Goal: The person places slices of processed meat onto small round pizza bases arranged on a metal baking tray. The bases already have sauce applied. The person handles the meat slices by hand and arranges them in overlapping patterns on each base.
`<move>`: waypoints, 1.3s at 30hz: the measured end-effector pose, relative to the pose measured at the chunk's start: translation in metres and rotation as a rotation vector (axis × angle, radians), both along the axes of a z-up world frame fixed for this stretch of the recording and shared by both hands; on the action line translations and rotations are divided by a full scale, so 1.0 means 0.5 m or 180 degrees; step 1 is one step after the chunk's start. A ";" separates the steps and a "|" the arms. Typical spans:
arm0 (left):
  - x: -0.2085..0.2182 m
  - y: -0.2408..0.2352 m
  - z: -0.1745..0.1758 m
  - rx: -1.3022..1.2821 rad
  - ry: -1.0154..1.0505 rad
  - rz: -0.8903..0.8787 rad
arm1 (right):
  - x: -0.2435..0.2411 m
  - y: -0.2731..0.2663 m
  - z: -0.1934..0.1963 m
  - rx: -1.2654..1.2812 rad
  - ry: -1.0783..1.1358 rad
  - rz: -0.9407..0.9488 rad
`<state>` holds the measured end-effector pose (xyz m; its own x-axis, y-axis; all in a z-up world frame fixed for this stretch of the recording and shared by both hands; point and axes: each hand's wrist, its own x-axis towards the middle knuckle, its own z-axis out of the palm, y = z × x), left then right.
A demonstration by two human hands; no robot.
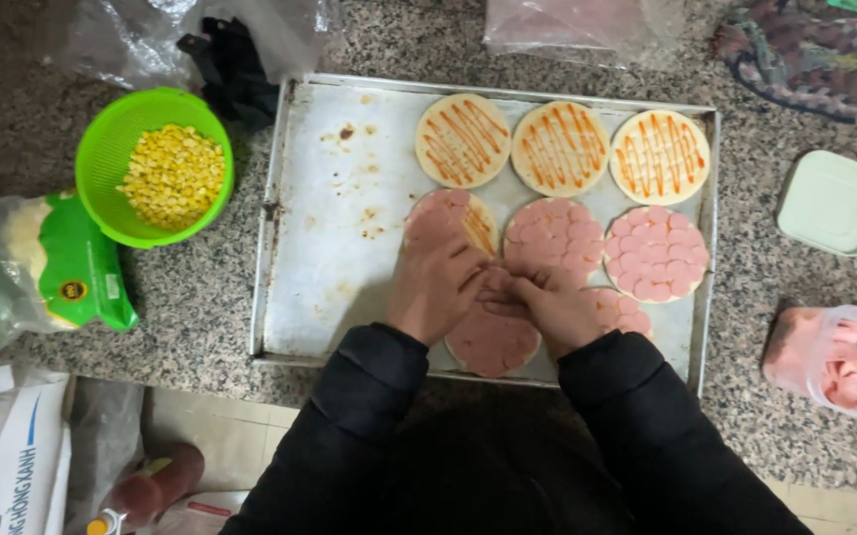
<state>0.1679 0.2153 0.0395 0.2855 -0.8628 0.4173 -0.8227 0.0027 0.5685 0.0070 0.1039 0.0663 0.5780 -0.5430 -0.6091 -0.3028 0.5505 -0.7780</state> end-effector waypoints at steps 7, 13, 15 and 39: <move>0.039 -0.034 -0.085 0.0402 0.0542 0.1069 | -0.035 -0.053 0.012 0.0003 -0.0065 -0.0369; 0.072 -0.099 -0.104 0.1191 0.0448 0.1526 | -0.017 -0.079 0.000 0.0087 -0.0082 -0.0559; 0.070 -0.123 -0.122 0.1299 0.0293 0.1290 | -0.004 -0.079 0.029 0.0086 -0.0090 -0.0512; 0.073 -0.133 -0.079 0.1050 -0.0001 0.1546 | -0.019 -0.092 0.008 0.0125 0.0065 -0.0663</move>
